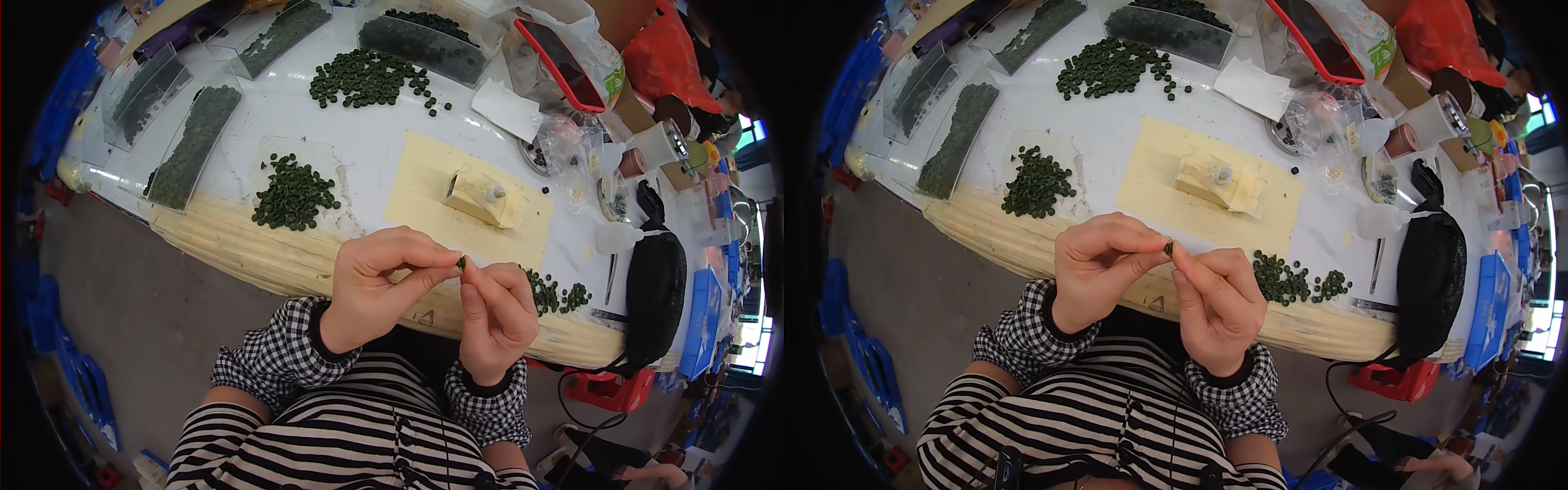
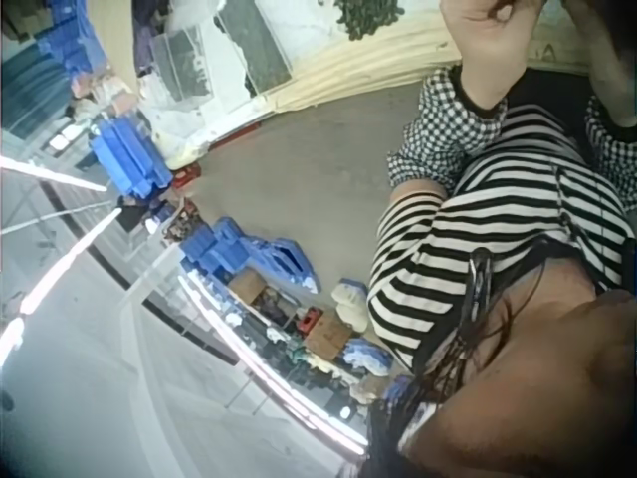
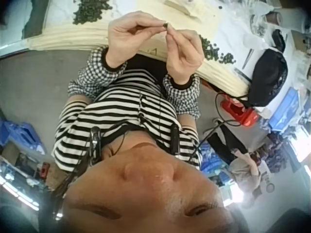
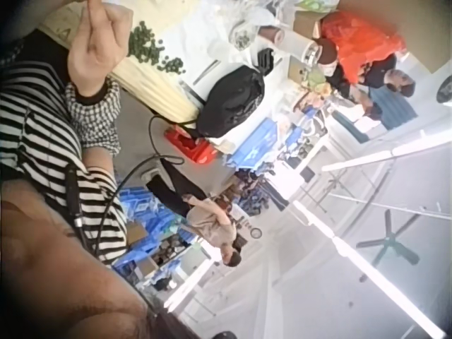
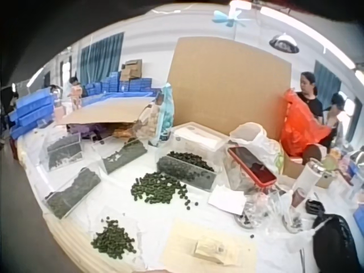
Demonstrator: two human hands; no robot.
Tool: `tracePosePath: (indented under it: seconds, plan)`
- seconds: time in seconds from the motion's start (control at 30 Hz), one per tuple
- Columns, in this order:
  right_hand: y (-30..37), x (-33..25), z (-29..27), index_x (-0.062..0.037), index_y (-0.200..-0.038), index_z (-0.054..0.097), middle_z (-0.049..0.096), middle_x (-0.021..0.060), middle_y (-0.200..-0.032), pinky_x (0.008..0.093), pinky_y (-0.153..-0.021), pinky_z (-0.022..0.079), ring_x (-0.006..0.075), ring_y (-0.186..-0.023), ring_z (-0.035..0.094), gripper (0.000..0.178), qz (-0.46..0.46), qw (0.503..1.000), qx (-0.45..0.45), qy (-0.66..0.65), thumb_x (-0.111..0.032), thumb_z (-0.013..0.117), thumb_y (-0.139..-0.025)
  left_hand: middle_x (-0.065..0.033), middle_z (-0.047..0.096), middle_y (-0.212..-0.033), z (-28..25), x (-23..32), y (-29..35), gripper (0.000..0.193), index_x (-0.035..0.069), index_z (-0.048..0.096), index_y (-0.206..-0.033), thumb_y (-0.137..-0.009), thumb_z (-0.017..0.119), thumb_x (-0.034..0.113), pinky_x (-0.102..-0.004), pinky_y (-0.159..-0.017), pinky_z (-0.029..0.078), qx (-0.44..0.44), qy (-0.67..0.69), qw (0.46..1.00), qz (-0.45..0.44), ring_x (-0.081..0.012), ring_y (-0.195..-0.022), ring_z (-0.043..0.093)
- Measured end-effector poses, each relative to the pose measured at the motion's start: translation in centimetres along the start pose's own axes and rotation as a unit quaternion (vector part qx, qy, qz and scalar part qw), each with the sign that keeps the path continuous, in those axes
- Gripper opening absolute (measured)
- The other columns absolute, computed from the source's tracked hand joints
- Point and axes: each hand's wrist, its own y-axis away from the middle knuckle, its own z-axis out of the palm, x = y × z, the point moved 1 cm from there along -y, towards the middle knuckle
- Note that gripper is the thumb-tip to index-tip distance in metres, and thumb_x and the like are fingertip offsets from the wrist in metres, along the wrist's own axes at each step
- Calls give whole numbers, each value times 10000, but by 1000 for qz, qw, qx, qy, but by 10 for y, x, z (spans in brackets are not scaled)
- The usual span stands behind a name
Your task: Assembling small green plastic components onto an adhesive strip at a production workbench.
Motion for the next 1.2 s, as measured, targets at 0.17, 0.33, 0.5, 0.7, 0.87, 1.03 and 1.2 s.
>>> tracePosePath:
  seconds: [0.17, 0.33, 0.5, 0.7, 0.87, 1.03, 1.2]
  plan:
    - [-1, -2, 4, -7, -1078, 688, 602, 63, -808, 239, -630, 439, 159, -707, 545, 326, 9, 1000, 8, -8, 89, 675, -767, -111, 656, -942, 1, 1, -2, 163, -42, 674, -993, -835, 641, -69, -226, -763, 537, 10, 68, 996, -49, -136, -858, 646]
    - [1, 1, 0, -4, -1078, 688, 605, 66, -813, 232, -625, 436, 156, -703, 542, 319, 9, 1000, -2, -19, 82, 676, -771, -111, 669, -957, -2, 3, -2, 158, -53, 653, -1015, -858, 635, -35, -239, -809, 547, -9, 121, 986, -110, -137, -895, 654]
    - [1, 1, 1, -1, -1066, 691, 601, 61, -808, 240, -626, 436, 163, -700, 537, 314, 1, 1000, -7, -25, 81, 682, -762, -111, 682, -947, -5, 4, -3, 163, -53, 647, -1019, -859, 641, -25, -241, -814, 550, -21, 141, 980, -140, -137, -879, 661]
    - [0, 1, 2, -2, -1056, 695, 594, 56, -797, 251, -619, 431, 173, -695, 529, 327, -22, 1000, -9, -10, 86, 694, -741, -111, 683, -938, -5, 2, -2, 150, -51, 654, -1001, -852, 645, -34, -237, -799, 551, -17, 141, 983, -118, -135, -867, 661]
    - [-2, -1, 1, -9, -1053, 699, 593, 49, -792, 257, -608, 428, 171, -689, 527, 343, -35, 999, -18, 14, 91, 703, -725, -107, 681, -911, -4, 3, -3, 136, -47, 665, -977, -842, 648, -49, -238, -792, 548, -9, 126, 986, -109, -136, -864, 658]
    - [-2, -2, -1, -3, -1046, 697, 592, 57, -804, 259, -635, 421, 172, -705, 524, 321, -48, 998, -41, 30, 93, 683, -740, -104, 676, -913, -9, 4, -3, 143, -40, 673, -972, -831, 656, -59, -235, -780, 541, -22, 137, 980, -145, -137, -859, 655]
    - [-2, -2, -4, 4, -1030, 695, 594, 65, -813, 257, -653, 421, 172, -720, 526, 295, -16, 998, -58, -6, 95, 670, -750, -105, 668, -916, -9, 1, 2, 155, -45, 676, -970, -818, 667, -70, -230, -769, 530, -24, 74, 995, -67, -135, -865, 645]
